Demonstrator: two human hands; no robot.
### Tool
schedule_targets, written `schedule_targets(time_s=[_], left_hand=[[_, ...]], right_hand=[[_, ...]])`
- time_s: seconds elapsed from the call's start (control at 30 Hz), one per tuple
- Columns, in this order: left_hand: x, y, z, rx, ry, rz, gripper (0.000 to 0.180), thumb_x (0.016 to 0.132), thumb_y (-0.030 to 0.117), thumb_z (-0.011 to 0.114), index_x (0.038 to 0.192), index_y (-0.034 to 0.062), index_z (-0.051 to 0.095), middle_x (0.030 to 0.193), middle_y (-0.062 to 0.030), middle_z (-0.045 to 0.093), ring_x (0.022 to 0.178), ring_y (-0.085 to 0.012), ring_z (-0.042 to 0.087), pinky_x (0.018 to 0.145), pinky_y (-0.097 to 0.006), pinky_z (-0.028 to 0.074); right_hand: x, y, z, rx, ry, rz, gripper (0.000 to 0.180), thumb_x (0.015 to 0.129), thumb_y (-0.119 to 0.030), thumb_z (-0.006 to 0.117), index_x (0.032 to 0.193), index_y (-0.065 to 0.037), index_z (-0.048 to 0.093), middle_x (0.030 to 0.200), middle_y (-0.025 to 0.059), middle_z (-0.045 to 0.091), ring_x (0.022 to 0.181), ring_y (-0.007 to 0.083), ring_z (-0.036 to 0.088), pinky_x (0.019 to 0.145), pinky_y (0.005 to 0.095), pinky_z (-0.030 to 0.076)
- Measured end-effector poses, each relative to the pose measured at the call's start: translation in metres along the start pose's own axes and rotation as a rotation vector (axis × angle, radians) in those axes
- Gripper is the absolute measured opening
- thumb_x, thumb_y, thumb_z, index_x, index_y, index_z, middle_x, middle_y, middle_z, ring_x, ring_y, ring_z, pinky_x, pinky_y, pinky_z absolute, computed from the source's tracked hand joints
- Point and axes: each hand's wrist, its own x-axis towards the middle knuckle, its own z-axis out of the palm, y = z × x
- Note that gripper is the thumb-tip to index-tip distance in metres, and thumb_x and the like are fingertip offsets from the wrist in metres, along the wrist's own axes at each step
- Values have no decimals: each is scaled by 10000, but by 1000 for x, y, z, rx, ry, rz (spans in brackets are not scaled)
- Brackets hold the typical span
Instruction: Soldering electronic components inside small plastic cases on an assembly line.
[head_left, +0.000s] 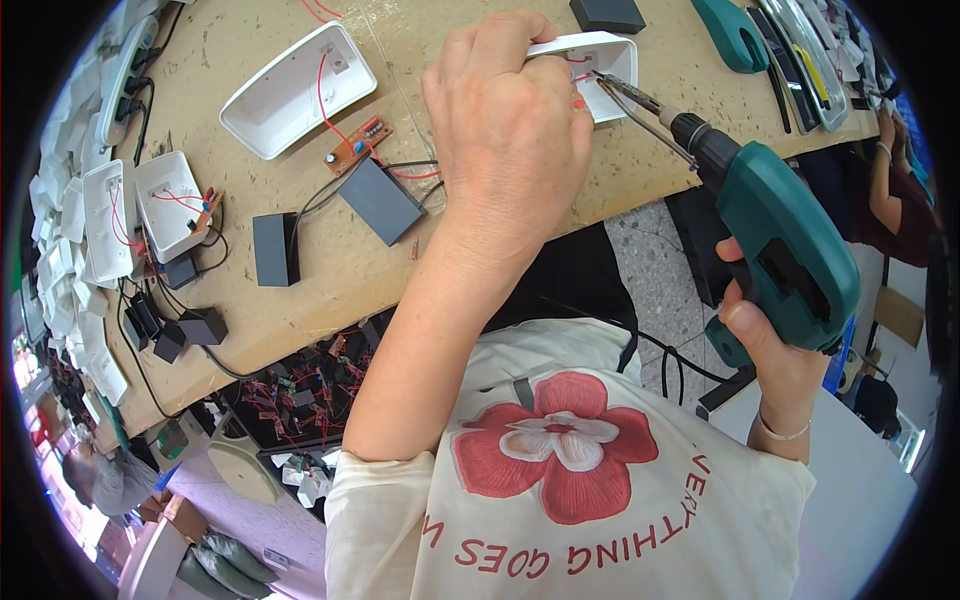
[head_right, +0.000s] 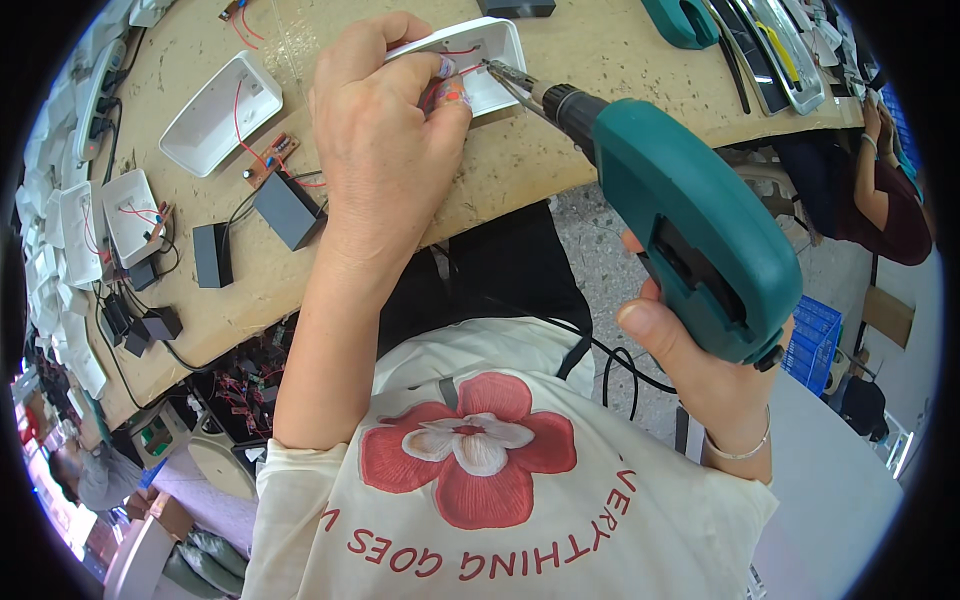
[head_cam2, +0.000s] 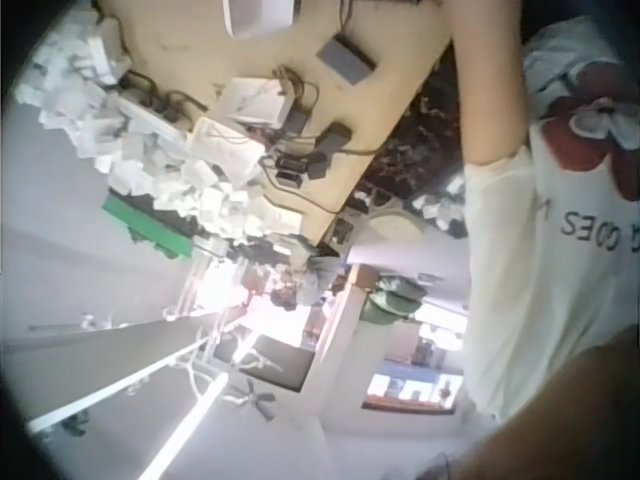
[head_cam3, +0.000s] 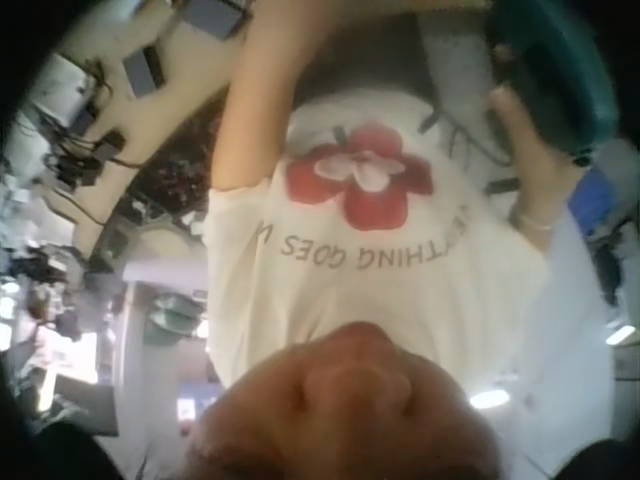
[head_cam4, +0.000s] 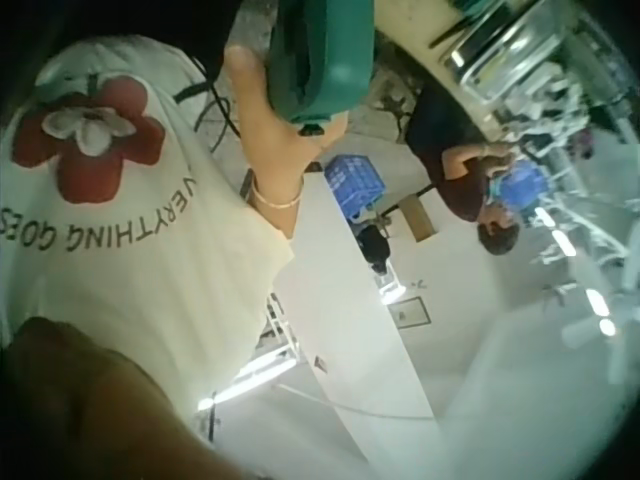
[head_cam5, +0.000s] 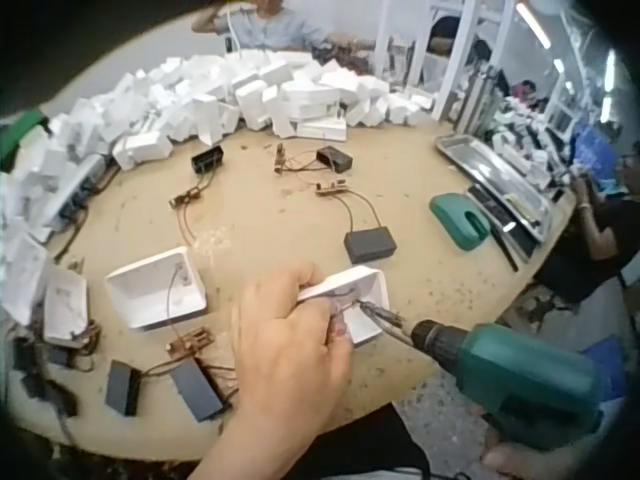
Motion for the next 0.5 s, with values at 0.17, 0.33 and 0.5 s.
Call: schedule_targets(time_s=[0.17,0.33,0.5], left_hand=[[44,40,-30,211,-659,-518,108,616,38,625,703,9,568,959,-125,538,859,-313,490,722,-400,364],[12,13,-13,84,-343,-285,109,616,38,626,703,8,568,961,-124,539,862,-311,491,724,-398,363],[45,39,-29,212,-610,-460,108,615,37,626,702,3,571,957,-125,541,858,-310,493,725,-396,364]], right_hand=[[1,1,1,25,15,1,556,687,-96,750,1174,0,499,990,131,621,699,90,554,635,211,476],[-1,-2,2,52,36,19,534,660,-87,778,1129,-4,537,973,106,638,707,78,560,650,206,478],[-4,2,-2,0,23,2,598,713,-154,730,1221,6,458,1006,164,602,672,106,546,600,221,470]])
